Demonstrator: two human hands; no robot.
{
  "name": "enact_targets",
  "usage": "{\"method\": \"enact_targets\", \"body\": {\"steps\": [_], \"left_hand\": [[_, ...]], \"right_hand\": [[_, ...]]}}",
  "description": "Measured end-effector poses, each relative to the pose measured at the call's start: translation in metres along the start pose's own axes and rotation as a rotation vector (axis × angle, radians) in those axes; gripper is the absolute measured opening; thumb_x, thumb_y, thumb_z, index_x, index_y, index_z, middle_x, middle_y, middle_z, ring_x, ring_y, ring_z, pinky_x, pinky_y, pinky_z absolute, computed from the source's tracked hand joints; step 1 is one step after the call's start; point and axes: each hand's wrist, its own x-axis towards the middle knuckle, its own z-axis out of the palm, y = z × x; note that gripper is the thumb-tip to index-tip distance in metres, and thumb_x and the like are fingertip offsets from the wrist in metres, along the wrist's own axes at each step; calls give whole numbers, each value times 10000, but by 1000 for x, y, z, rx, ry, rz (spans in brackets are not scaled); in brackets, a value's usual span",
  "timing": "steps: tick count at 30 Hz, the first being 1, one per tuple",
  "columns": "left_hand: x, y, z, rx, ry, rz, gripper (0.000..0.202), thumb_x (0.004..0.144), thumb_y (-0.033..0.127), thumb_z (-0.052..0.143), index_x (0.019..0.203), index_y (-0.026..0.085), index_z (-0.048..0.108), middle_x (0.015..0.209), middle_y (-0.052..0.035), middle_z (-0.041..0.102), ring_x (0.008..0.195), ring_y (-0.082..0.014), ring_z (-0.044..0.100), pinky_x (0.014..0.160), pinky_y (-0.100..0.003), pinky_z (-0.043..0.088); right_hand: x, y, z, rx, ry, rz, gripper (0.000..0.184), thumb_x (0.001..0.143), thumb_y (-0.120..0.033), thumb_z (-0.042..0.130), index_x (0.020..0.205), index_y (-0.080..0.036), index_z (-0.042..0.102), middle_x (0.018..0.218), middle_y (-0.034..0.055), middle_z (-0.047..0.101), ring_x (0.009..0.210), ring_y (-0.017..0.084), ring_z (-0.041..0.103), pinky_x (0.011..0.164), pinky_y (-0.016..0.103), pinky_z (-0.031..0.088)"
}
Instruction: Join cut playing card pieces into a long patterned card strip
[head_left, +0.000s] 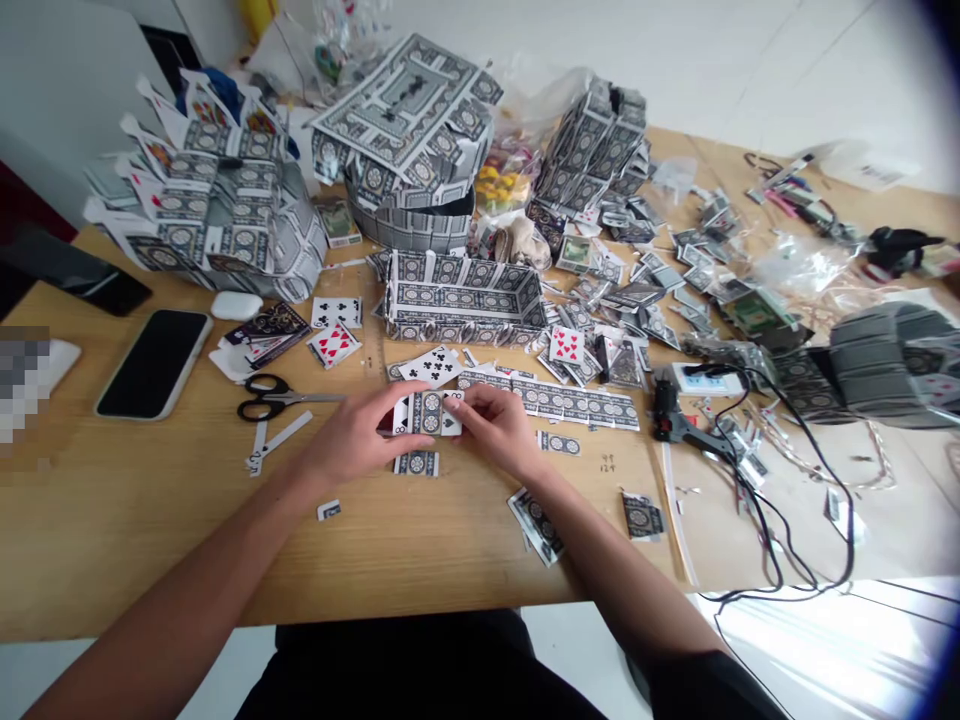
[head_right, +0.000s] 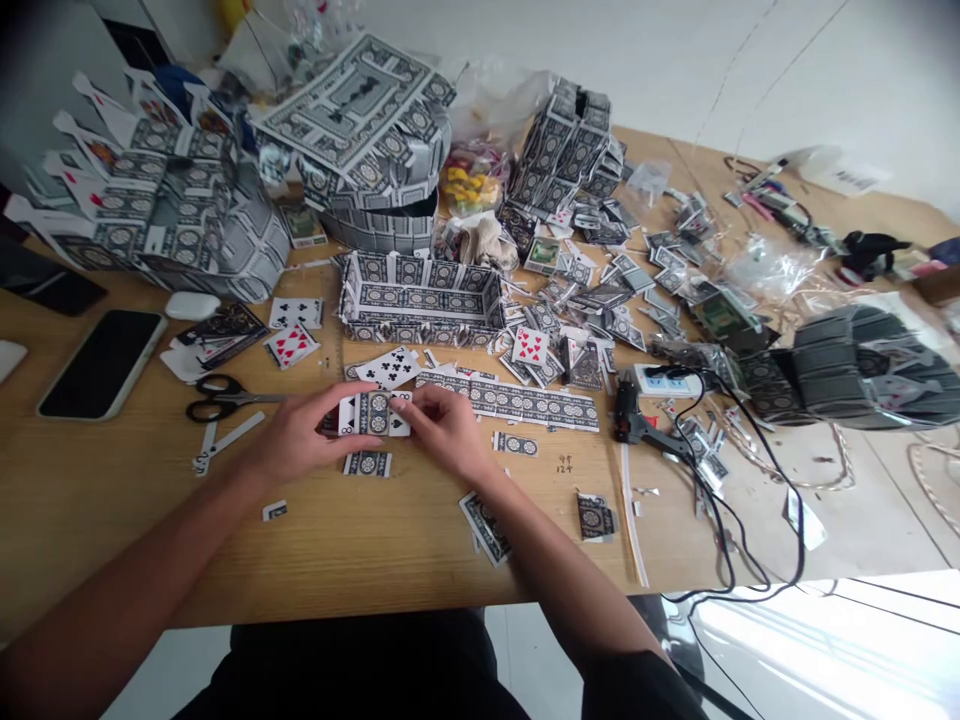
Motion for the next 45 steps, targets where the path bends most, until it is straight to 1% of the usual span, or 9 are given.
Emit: {"method": "enact_targets", "body": {"steps": [4,7,12,16,23,29,35,42,45], "left_hand": [[1,-1,-5,39,48,8,605,882,439,857,1418,266,636,1281,-80,780,1047,-240,772,979,-337,605],[4,-3,-9,71,175,-30,592,877,432,858,1392,246,633,1298,-93,765,1070,-256,766,959,-351,614],[8,-8,-11,63,364,-119,571,875,407,842,1362,234,600,1205,-65,766,931,-224,780,806,-317,638],[8,-11,-7,67,379,-91,565,874,380,824,1363,248,576,1223,-63,759,956,-229,789,820,-329,649],[8,-12,-11,136,425,-112,577,871,403,815,1371,248,573,1195,-63,761,895,-224,783,763,-323,634],[9,-12,-13,94,284,-182,616,856,450,824,1374,237,568,1060,-52,793,835,-226,793,701,-287,606],[10,-10,-13,127,354,-235,616,854,537,814,1322,214,576,895,-29,780,639,-200,741,578,-270,546],[9,-7,-3,-169,303,-290,584,858,532,824,1299,240,576,1024,-51,795,827,-235,786,691,-321,640],[7,-7,4,-288,219,-289,564,863,512,826,1298,252,576,1054,-58,786,853,-247,782,706,-352,661]], "right_hand": [[1,0,-2,61,-16,-8,437,878,-623,798,892,-197,702,668,-2,706,570,143,662,577,281,546],[-2,-1,-4,4,-53,-65,383,904,-552,806,1011,-194,723,786,23,753,644,141,681,611,274,548],[-11,-2,1,-420,-351,-388,539,771,-433,961,1195,-203,720,1067,68,755,923,211,711,808,340,590],[-12,3,6,-587,-469,-554,462,864,-317,896,1267,-215,696,1200,102,742,1134,277,692,991,445,583],[-10,3,2,-596,-423,-595,240,955,-228,754,1190,-200,715,1076,89,750,1029,259,707,929,433,597],[-10,-3,1,-634,-362,-604,161,1014,-226,620,1139,-197,718,964,79,742,919,241,689,865,411,585],[-10,-3,5,-616,-339,-683,283,1000,-256,644,1278,-225,693,1270,117,736,1188,290,668,1051,505,553],[-11,2,9,-688,-304,-680,282,1001,-479,708,1127,-233,767,1521,154,580,1410,335,562,1153,549,504],[-10,5,10,-708,-290,-677,251,1019,-449,692,1056,-209,757,1428,168,618,1326,321,603,1096,525,543]]}}
